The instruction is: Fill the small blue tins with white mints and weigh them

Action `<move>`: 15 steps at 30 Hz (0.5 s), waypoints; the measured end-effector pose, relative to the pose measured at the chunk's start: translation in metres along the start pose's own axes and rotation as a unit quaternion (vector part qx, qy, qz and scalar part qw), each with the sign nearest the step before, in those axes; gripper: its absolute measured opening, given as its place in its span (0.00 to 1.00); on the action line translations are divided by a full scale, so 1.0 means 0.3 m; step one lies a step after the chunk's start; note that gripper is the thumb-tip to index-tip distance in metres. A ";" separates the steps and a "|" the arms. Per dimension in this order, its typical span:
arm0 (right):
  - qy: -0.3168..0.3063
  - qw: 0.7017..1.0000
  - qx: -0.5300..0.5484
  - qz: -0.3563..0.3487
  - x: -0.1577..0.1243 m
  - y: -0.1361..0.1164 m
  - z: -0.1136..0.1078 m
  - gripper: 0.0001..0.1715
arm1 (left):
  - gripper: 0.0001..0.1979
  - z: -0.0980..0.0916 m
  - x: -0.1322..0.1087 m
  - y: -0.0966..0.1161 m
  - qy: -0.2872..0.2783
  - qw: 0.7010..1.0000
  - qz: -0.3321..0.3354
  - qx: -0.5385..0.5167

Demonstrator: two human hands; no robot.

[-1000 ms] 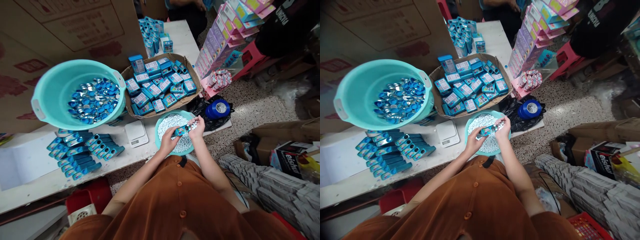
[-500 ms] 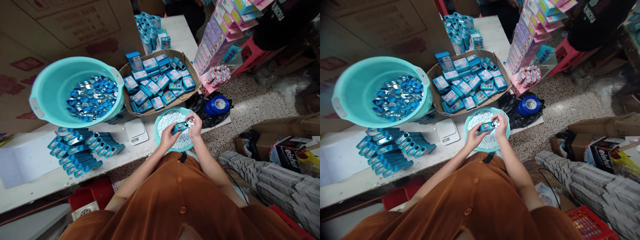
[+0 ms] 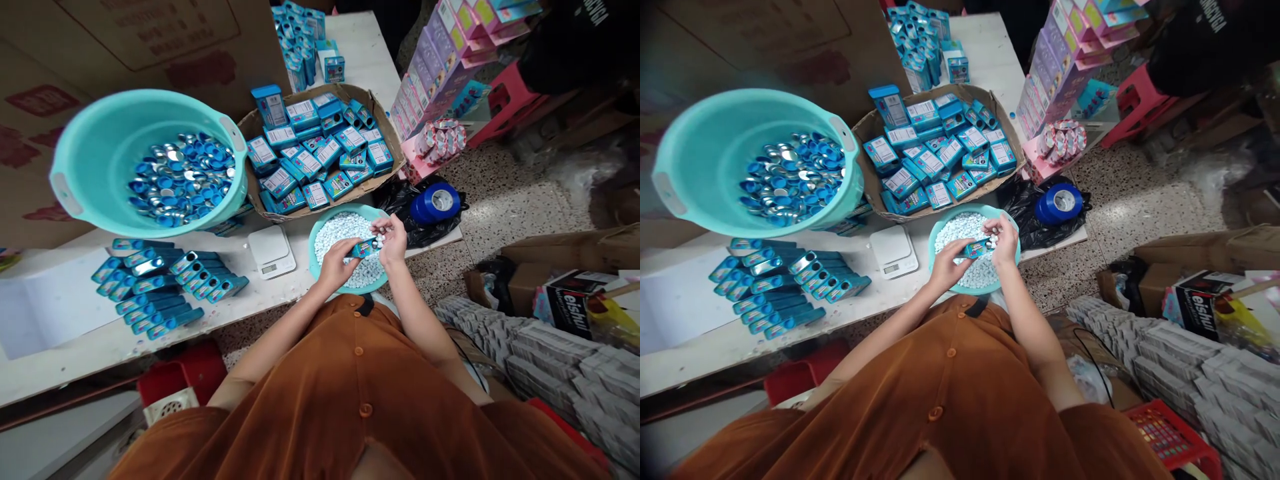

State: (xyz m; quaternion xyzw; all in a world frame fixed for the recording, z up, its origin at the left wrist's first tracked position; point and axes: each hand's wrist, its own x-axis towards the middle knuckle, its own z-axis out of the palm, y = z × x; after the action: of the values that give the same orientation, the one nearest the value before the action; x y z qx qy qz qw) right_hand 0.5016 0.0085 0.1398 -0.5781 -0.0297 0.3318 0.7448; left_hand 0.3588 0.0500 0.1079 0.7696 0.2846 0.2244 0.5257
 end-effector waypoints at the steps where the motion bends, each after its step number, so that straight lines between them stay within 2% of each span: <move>1: 0.004 1.000 0.007 0.003 0.002 0.001 -0.003 0.22 | 0.19 0.006 -0.001 0.000 0.003 1.000 -0.012 -0.013; 5: -0.010 1.000 0.003 -0.018 -0.006 0.005 -0.007 0.22 | 0.22 0.033 -0.009 0.007 0.048 0.992 -0.085 -0.081; 9: -0.018 0.998 -0.031 -0.053 -0.023 0.002 0.002 0.26 | 0.21 0.041 -0.011 0.023 0.056 0.995 -0.054 -0.057; 15: -0.034 0.996 -0.049 -0.070 -0.015 -0.004 0.012 0.31 | 0.22 0.036 0.018 0.012 0.066 0.988 -0.092 -0.102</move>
State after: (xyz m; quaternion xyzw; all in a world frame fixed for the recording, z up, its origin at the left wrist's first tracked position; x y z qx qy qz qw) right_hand 0.4969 0.0091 0.1435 -0.5989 -0.1118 0.2968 0.7353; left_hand 0.3704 0.0452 0.1078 0.6659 0.3634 0.2531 0.6003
